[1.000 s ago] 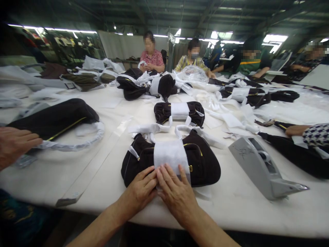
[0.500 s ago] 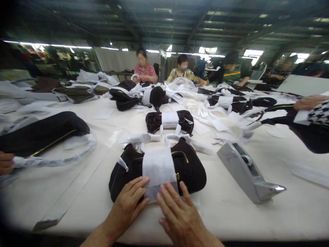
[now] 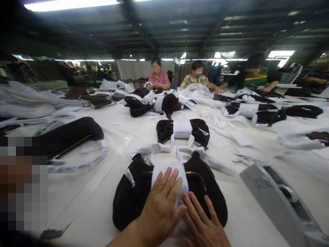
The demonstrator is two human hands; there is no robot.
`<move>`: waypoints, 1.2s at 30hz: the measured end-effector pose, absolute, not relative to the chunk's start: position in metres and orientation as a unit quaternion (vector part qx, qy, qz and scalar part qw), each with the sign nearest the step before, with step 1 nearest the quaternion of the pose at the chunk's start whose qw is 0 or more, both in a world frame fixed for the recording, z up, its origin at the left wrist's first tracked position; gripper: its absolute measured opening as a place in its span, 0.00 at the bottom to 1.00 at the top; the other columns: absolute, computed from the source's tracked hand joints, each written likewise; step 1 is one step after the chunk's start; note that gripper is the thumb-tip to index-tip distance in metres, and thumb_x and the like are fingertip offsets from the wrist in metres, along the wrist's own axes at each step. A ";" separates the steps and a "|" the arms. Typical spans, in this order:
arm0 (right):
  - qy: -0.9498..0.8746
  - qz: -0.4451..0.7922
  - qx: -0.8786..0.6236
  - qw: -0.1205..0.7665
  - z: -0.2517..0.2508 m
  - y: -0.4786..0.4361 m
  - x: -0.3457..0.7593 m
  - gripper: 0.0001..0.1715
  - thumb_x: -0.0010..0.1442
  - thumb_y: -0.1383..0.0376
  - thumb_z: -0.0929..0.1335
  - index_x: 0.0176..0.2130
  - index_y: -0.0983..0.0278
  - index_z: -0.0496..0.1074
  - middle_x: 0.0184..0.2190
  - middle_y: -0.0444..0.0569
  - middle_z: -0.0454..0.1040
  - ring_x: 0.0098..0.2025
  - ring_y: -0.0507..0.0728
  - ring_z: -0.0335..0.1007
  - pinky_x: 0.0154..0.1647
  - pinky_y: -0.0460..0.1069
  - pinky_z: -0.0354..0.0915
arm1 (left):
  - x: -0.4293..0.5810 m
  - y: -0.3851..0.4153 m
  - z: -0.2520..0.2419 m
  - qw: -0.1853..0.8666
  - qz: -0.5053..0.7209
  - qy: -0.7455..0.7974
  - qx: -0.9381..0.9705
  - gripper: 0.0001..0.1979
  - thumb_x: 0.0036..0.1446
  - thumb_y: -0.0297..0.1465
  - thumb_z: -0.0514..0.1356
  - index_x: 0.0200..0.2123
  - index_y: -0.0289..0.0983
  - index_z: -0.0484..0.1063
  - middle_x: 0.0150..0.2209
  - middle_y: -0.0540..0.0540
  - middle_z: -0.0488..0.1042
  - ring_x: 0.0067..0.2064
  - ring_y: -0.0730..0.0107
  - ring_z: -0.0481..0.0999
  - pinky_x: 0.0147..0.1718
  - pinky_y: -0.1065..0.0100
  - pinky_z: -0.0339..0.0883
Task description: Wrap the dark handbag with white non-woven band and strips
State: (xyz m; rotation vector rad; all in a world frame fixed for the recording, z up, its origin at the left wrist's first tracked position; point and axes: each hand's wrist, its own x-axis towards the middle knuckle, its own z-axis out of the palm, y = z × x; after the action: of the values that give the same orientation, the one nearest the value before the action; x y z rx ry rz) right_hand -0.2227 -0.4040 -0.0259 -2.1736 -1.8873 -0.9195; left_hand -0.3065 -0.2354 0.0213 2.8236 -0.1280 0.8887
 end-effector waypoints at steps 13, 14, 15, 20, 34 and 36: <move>-0.716 0.046 -0.692 0.082 0.068 -0.332 -0.074 0.25 0.60 0.72 0.58 0.54 0.54 0.63 0.53 0.47 0.65 0.50 0.57 0.66 0.48 0.50 0.63 | -0.277 -0.235 -0.013 0.033 0.318 -0.029 0.947 0.32 0.55 0.48 0.49 0.56 0.32 0.58 0.57 0.39 0.59 0.59 0.49 0.54 0.55 0.51 0.49; -0.743 0.074 -0.664 0.050 0.068 -0.317 -0.064 0.25 0.60 0.72 0.58 0.54 0.55 0.63 0.54 0.47 0.64 0.49 0.57 0.66 0.47 0.50 0.63 | -0.275 -0.235 -0.015 0.032 0.332 -0.027 0.942 0.32 0.54 0.48 0.49 0.56 0.33 0.59 0.57 0.40 0.59 0.59 0.50 0.54 0.55 0.52 0.47; -0.766 0.096 -0.636 0.025 0.067 -0.305 -0.056 0.23 0.60 0.72 0.58 0.53 0.56 0.64 0.54 0.48 0.64 0.49 0.57 0.67 0.45 0.49 0.63 | -0.273 -0.235 -0.018 0.031 0.345 -0.024 0.938 0.32 0.54 0.48 0.49 0.55 0.34 0.60 0.57 0.41 0.60 0.59 0.51 0.55 0.56 0.52 0.46; -0.813 0.122 -0.569 -0.037 0.058 -0.281 -0.040 0.13 0.61 0.70 0.59 0.40 0.64 0.71 0.38 0.50 0.72 0.38 0.53 0.69 0.32 0.44 0.61 | -0.265 -0.233 -0.026 0.020 0.378 -0.027 0.925 0.30 0.53 0.50 0.49 0.52 0.35 0.64 0.54 0.42 0.64 0.57 0.54 0.58 0.58 0.55 0.43; -0.782 0.146 -0.598 -0.100 0.027 -0.269 -0.043 0.15 0.58 0.77 0.60 0.28 0.66 0.71 0.28 0.47 0.72 0.28 0.50 0.66 0.28 0.44 0.57 | -0.259 -0.230 -0.031 0.042 0.407 -0.027 0.912 0.28 0.55 0.50 0.46 0.48 0.36 0.68 0.50 0.43 0.69 0.55 0.57 0.62 0.58 0.57 0.45; -0.770 0.147 -0.611 -0.108 0.033 -0.268 -0.047 0.15 0.56 0.78 0.60 0.28 0.66 0.72 0.27 0.47 0.72 0.26 0.50 0.66 0.26 0.44 0.56 | -0.261 -0.232 -0.030 0.041 0.404 -0.025 0.913 0.28 0.55 0.50 0.47 0.49 0.36 0.67 0.50 0.43 0.69 0.55 0.57 0.62 0.57 0.57 0.47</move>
State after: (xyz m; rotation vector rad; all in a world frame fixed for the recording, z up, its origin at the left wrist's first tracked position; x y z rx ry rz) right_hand -0.0473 -0.2676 0.0330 -2.0642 -2.6027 0.4954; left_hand -0.2605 -0.2318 -0.0302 2.7967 -0.0773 1.2370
